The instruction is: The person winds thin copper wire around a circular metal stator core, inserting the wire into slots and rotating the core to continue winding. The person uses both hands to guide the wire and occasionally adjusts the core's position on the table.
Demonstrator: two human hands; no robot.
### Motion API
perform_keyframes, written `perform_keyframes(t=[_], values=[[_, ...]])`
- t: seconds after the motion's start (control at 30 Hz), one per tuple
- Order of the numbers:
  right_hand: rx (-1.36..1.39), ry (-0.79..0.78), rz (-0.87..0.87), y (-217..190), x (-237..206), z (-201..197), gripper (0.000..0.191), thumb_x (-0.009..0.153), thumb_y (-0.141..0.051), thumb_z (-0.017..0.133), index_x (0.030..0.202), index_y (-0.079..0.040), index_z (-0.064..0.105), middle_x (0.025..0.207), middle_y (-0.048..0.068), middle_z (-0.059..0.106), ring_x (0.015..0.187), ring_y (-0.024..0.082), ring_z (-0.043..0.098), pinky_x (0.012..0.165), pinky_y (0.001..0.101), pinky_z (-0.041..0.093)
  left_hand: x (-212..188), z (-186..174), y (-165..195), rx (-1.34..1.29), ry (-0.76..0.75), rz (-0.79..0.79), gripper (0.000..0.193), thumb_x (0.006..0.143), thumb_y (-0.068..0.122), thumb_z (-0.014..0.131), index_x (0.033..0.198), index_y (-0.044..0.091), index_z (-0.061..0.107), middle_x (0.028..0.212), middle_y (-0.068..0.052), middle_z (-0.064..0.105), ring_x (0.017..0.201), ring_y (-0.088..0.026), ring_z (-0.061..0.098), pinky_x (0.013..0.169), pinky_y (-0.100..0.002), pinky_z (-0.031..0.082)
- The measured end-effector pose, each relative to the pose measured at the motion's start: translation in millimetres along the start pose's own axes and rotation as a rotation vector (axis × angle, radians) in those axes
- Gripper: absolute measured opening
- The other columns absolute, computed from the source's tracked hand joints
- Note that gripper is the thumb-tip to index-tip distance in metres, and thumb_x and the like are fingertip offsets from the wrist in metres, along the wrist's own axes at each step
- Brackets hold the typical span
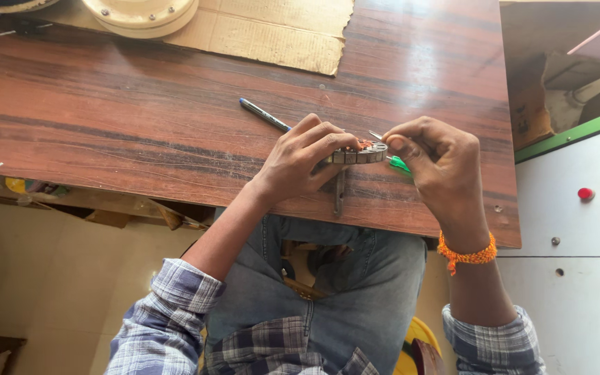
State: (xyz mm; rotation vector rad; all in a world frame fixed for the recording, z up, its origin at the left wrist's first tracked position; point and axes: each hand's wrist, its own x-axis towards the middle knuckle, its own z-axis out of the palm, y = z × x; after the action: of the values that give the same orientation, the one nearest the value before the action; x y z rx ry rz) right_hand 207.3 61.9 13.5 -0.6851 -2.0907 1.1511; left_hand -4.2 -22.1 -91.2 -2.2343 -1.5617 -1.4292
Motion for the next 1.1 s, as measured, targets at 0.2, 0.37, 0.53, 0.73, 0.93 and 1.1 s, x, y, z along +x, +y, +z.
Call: perform_keyframes(t=[0.2, 0.37, 0.53, 0.73, 0.93, 1.1], values=[[-0.325, 0.078, -0.062, 5, 29, 0, 0.008, 0.101, -0.006, 0.075, 0.099, 0.002, 0.076, 0.078, 0.007, 0.073, 0.068, 0.008, 0.061, 0.059, 0.0249, 0.047, 9, -12, 17, -0.069, 0.001, -0.137, 0.039, 0.096, 0.046, 0.071, 0.120, 0.014, 0.069, 0.108, -0.002, 0.071, 0.099, -0.021, 0.062, 0.088, -0.039, 0.055], [-0.381, 0.013, -0.324, 16, 55, 4, 0.007, 0.099, -0.007, 0.077, 0.098, 0.000, 0.076, 0.073, 0.003, 0.069, 0.062, 0.005, 0.058, 0.054, 0.0237, 0.042, 48, -17, 21, -0.119, -0.245, -0.672, 0.053, 0.082, 0.056, 0.071, 0.115, 0.014, 0.072, 0.086, -0.005, 0.078, 0.080, -0.020, 0.075, 0.076, -0.038, 0.056], [-0.443, 0.004, -0.282, 22, 53, 12, 0.009, 0.096, -0.010, 0.080, 0.094, -0.002, 0.076, 0.064, 0.001, 0.066, 0.050, 0.004, 0.050, 0.045, 0.0252, 0.034, 77, -18, 3, -0.267, -0.367, -0.642, 0.030, 0.084, 0.031, 0.070, 0.108, 0.016, 0.077, 0.086, -0.004, 0.079, 0.080, -0.016, 0.078, 0.076, -0.035, 0.061], [-0.029, -0.128, 0.033, 11, 20, 16, 0.006, 0.098, -0.010, 0.074, 0.100, -0.004, 0.075, 0.074, -0.001, 0.071, 0.061, -0.002, 0.057, 0.050, 0.0206, 0.043, 51, -33, -17, -0.454, -0.271, -0.389, 0.007, 0.090, 0.008, 0.073, 0.096, 0.010, 0.077, 0.092, -0.002, 0.078, 0.085, -0.013, 0.073, 0.073, -0.033, 0.060], [-0.408, -0.052, -0.088, -9, -9, 30, 0.009, 0.093, -0.007, 0.079, 0.102, -0.005, 0.078, 0.069, 0.007, 0.070, 0.052, 0.010, 0.051, 0.048, 0.0287, 0.037, 45, -45, -22, -0.431, -0.319, -0.291, 0.012, 0.089, 0.005, 0.072, 0.098, 0.010, 0.077, 0.093, -0.001, 0.076, 0.089, -0.015, 0.070, 0.077, -0.032, 0.057], [-0.478, 0.040, -0.514, -11, -30, 40, 0.012, 0.098, -0.004, 0.073, 0.110, -0.004, 0.071, 0.096, 0.011, 0.073, 0.083, 0.020, 0.074, 0.073, 0.0307, 0.059, 54, -56, -19, -0.456, -0.432, -0.261, 0.013, 0.090, 0.008, 0.070, 0.101, 0.011, 0.077, 0.098, -0.002, 0.077, 0.093, -0.017, 0.068, 0.081, -0.036, 0.055]])
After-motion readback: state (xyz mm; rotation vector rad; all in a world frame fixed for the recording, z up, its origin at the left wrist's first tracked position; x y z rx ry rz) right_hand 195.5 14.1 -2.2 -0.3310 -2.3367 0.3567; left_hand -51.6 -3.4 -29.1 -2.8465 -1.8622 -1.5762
